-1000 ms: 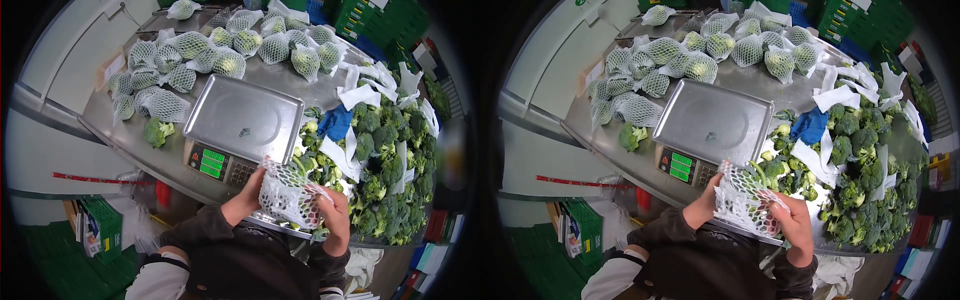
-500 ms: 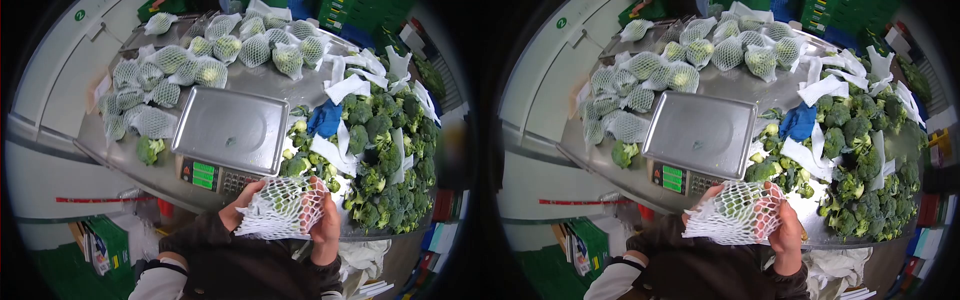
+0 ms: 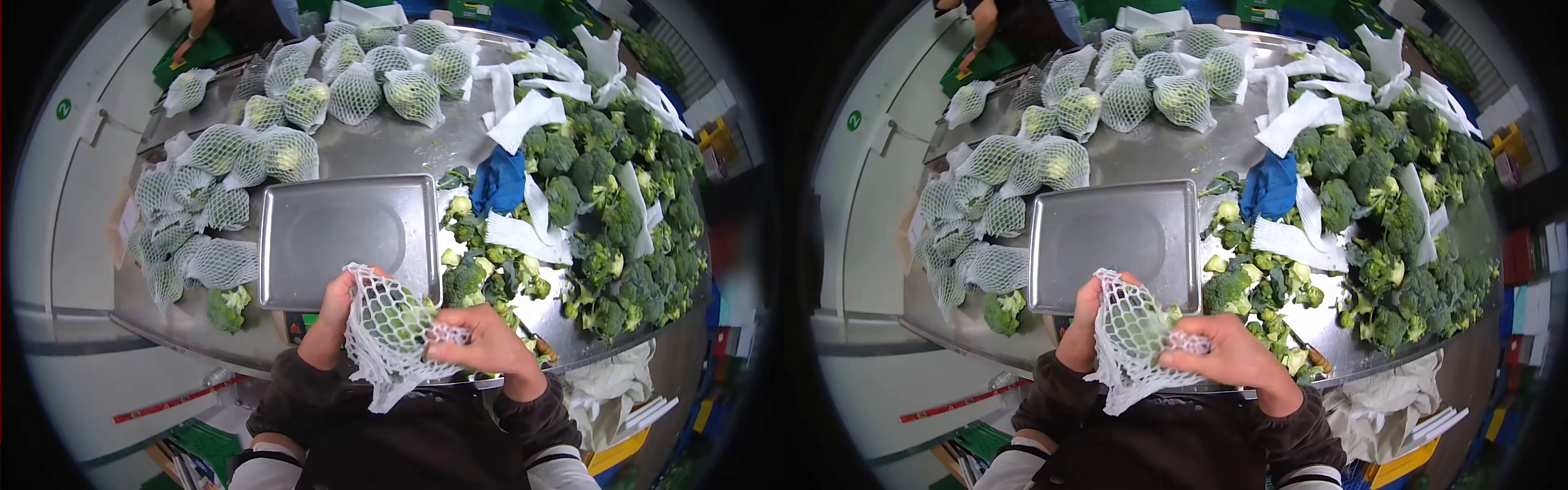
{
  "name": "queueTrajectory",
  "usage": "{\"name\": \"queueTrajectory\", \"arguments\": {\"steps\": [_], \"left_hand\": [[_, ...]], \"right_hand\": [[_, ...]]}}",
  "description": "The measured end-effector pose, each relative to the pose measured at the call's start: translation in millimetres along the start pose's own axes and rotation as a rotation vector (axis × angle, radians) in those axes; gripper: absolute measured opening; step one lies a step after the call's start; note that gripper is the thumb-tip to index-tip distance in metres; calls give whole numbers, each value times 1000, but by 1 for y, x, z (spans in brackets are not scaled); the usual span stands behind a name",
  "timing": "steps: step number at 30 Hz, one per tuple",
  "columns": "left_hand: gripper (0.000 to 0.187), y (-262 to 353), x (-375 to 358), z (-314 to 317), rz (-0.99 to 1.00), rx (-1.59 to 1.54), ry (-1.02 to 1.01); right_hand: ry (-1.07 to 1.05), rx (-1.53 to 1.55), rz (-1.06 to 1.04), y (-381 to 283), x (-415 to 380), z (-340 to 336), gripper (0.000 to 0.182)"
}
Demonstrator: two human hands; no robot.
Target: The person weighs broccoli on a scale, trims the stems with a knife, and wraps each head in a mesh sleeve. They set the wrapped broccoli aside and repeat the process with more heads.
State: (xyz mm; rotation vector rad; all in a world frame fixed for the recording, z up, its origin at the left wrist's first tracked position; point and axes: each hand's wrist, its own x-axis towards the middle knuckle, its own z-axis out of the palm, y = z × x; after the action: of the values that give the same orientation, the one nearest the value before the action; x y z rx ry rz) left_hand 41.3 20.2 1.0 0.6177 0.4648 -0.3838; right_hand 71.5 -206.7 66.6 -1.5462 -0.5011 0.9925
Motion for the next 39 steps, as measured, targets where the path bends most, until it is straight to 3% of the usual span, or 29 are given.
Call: {"name": "queueTrajectory", "arguments": {"steps": [1, 3, 4, 6, 7, 8, 10, 12, 15, 16, 18, 21, 25, 26, 28, 29, 30, 31, 32, 33, 34, 35, 37, 38, 39], "left_hand": [[34, 0, 6, -6, -23, 91, -47], [38, -3, 15, -15, -93, 179, -154], [38, -8, 13, -13, -109, 182, -158], [42, -20, 5, -1, -149, 16, 52], [46, -22, 8, -1, -126, 131, 88], [46, -18, 8, 3, -138, 129, 88], [48, 4, -2, 39, -260, -277, -14], [42, 8, -3, 39, -238, -334, 70], [40, -1, 11, 13, -242, -367, -100], [40, -1, 17, 12, -248, -361, -101], [37, -3, 28, 6, -410, -116, 123], [38, -5, 32, -4, -425, -80, 55], [39, 2, 27, 5, -382, -59, 53], [39, 2, 28, 2, -383, -87, 2], [40, 9, 28, 18, -371, -127, 81], [42, 9, 33, 12, -363, -150, 47], [43, 11, 35, 7, -353, -174, 16], [32, 19, 32, 3, -302, -243, -139], [32, 21, 28, 9, -303, -244, -136], [37, 26, 19, 24, -199, -342, -198], [43, 28, 14, 32, -91, -438, -261], [43, 16, 36, -16, -243, -603, -366], [43, 17, 32, -20, -81, -470, -221], [43, 16, 35, -27, -8, -417, -165], [43, 19, 39, -31, 61, -370, -123]], "right_hand": [[13, 8, 7, 0, 4, 3, 18], [36, 89, -248, 2, 17, 13, 20], [50, 95, -242, 5, 20, 13, 20], [211, 716, 98, 8, 27, 10, 21], [385, 932, 57, -6, 32, 14, 23], [394, 937, 64, 3, 32, 10, 23], [471, 1145, 121, 36, 28, 0, 23], [332, 1108, 122, 66, 26, -1, 30], [522, 1118, 258, 41, 45, 9, 25], [532, 1126, 149, 33, 47, 7, 28], [545, 1137, 43, 25, 47, 5, 32], [123, 961, -109, 27, 46, -2, 48], [219, 995, -132, 27, 55, 4, 59], [220, 998, -128, 25, 57, 6, 59], [472, 1329, -28, 16, 60, 9, 59], [500, 1247, -133, 17, 54, 12, 54], [501, 1247, -131, 27, 45, 10, 54], [428, 1280, -125, 41, 35, 4, 51], [355, 1313, -118, 49, 31, 1, 48], [480, 1237, -53, 41, 34, 2, 39], [474, 1235, -54, 47, 41, 5, 39], [454, 1207, 10, 62, 50, 9, 38], [344, 1274, 18, 77, 76, 29, 32], [400, 1316, 150, 69, 78, 38, 32], [414, 1302, 151, 54, 81, 44, 33]]}}
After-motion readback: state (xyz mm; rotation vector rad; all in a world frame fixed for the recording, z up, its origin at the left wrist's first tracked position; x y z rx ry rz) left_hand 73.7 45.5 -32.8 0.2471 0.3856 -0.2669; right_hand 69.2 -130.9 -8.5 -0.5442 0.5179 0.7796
